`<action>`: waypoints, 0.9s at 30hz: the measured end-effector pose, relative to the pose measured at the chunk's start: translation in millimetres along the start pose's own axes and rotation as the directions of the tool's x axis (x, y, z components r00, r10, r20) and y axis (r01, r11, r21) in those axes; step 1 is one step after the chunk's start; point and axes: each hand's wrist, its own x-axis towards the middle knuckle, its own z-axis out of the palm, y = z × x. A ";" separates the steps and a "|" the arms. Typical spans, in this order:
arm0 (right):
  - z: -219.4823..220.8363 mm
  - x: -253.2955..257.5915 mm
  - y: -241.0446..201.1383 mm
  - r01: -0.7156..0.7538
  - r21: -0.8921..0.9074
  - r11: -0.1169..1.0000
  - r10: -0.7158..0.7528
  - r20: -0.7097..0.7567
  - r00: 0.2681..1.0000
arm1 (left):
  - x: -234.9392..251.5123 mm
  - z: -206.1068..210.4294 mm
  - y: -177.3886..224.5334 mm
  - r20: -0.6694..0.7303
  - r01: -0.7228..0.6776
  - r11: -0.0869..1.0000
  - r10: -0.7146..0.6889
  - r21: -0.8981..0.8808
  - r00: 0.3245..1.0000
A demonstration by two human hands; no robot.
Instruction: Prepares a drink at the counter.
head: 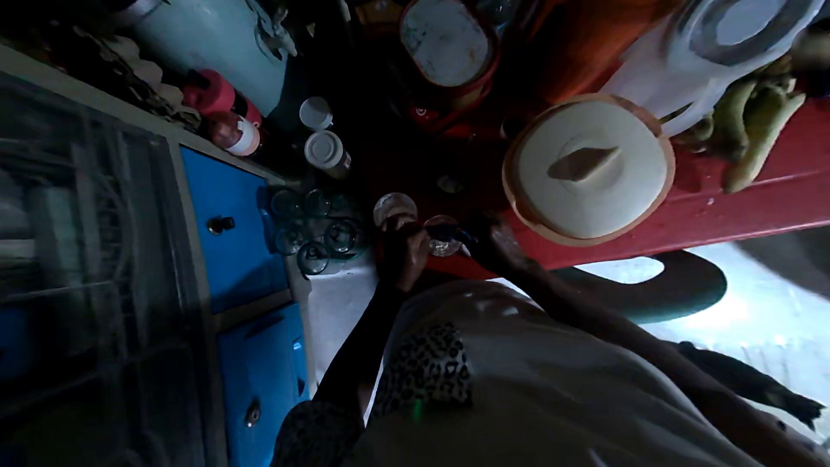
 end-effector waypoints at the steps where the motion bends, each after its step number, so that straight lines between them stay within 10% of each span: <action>1: 1.5 0.8 -2.0 -0.001 -0.001 1.000 0.001 -0.008 1.000 | 0.9 2.7 3.5 -0.005 -0.007 1.000 0.007 -0.015 1.000; 27: -1.5 0.1 5.6 0.041 -0.022 0.999 -0.042 -0.049 0.998 | 1.1 1.2 -2.8 -0.005 0.012 0.999 -0.012 -0.049 1.000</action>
